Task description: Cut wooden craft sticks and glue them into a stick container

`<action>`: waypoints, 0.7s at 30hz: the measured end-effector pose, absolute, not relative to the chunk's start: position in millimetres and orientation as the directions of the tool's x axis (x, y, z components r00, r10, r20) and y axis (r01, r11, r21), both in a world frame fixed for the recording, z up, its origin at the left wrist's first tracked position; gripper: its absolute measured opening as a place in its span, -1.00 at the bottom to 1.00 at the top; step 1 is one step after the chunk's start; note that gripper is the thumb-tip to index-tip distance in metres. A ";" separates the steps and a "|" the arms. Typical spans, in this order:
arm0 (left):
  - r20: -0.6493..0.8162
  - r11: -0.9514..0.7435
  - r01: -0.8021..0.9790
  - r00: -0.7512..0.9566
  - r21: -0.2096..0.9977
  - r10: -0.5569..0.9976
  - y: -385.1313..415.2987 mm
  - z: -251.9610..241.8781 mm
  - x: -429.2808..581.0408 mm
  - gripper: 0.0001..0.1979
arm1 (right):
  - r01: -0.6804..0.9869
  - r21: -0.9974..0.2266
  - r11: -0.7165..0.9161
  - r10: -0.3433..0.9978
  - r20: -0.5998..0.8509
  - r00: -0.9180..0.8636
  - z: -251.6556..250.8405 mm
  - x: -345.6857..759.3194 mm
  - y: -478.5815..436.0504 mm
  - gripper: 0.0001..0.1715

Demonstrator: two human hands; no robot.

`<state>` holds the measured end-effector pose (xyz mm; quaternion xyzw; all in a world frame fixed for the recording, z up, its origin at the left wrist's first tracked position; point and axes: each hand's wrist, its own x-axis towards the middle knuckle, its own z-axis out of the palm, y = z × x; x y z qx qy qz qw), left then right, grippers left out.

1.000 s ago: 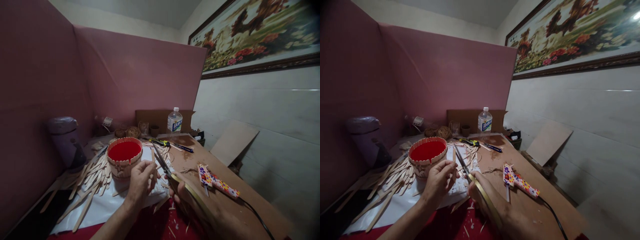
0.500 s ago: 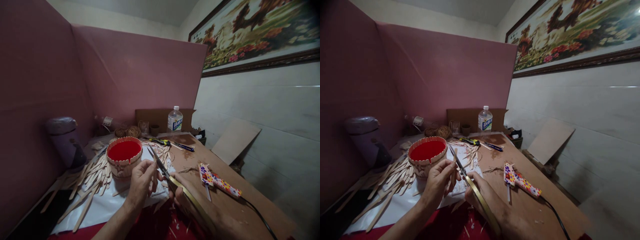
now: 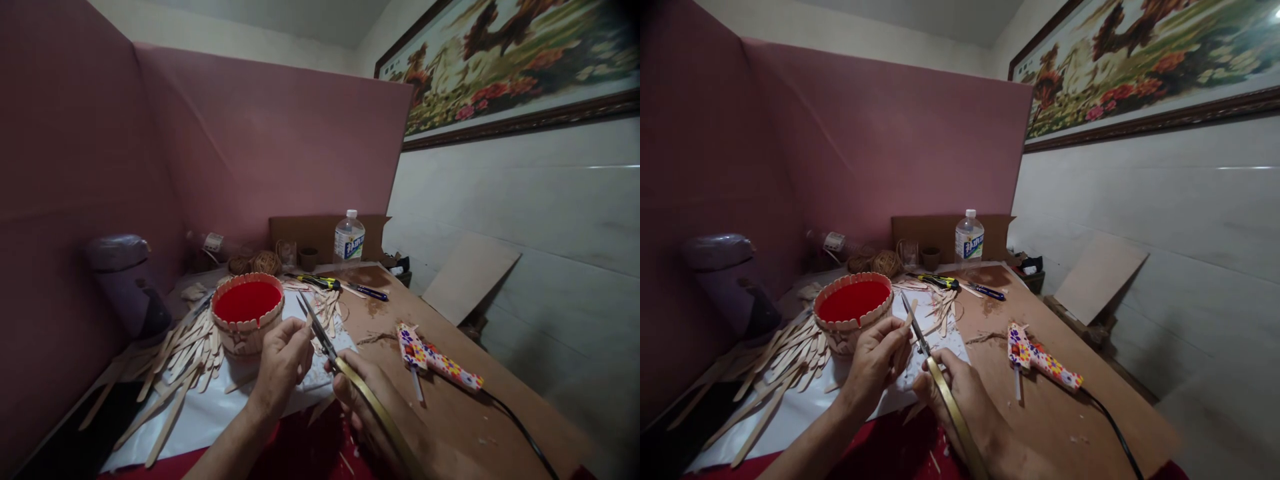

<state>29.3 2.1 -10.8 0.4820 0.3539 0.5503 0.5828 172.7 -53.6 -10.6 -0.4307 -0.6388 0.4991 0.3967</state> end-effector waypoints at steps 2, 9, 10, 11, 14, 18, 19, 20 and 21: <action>0.107 -0.056 -0.316 0.148 0.947 0.983 0.6 -9.7 30.4 -0.69 | 0.149 -0.979 0.138 0.960 0.095 -0.263 -11.2 171.8 -54.4 -0.38; 0.096 -0.031 -0.374 0.155 0.927 0.983 -0.8 -9.3 30.6 -0.71 | 0.163 -0.982 0.093 0.966 0.050 -0.252 -11.8 169.9 -52.8 -0.46; 0.088 -0.027 -0.372 0.149 0.928 0.985 -0.6 -9.1 30.2 -0.71 | 0.163 -0.982 0.098 0.967 0.055 -0.251 -12.3 170.0 -51.7 -0.47; 0.081 -0.022 -0.369 0.145 0.929 0.986 -0.3 -8.7 29.9 -0.71 | 0.161 -0.981 0.105 0.968 0.063 -0.245 -13.0 170.1 -50.7 -0.48; 0.070 -0.009 -0.368 0.153 0.930 0.986 0.2 -7.6 29.8 -0.70 | 0.160 -0.980 0.118 0.974 0.083 -0.212 -15.5 169.6 -49.4 -0.49; 0.095 -0.017 -0.393 0.180 0.919 0.979 -0.6 -6.6 31.1 -0.70 | 0.164 -0.978 0.132 0.980 0.104 -0.172 -15.4 166.7 -52.8 -0.49; 0.100 -0.019 -0.396 0.183 0.918 0.978 -0.8 -6.4 31.4 -0.70 | 0.157 -0.978 0.136 0.980 0.110 -0.164 -14.6 165.7 -54.1 -0.49; 0.102 -0.019 -0.398 0.187 0.917 0.977 -1.0 -6.2 31.5 -0.70 | 0.150 -0.978 0.142 0.981 0.118 -0.156 -13.8 164.8 -55.3 -0.49; 0.102 -0.017 -0.401 0.191 0.916 0.976 -1.1 -6.2 31.5 -0.70 | 0.148 -0.978 0.147 0.982 0.127 -0.142 -13.3 164.0 -56.2 -0.50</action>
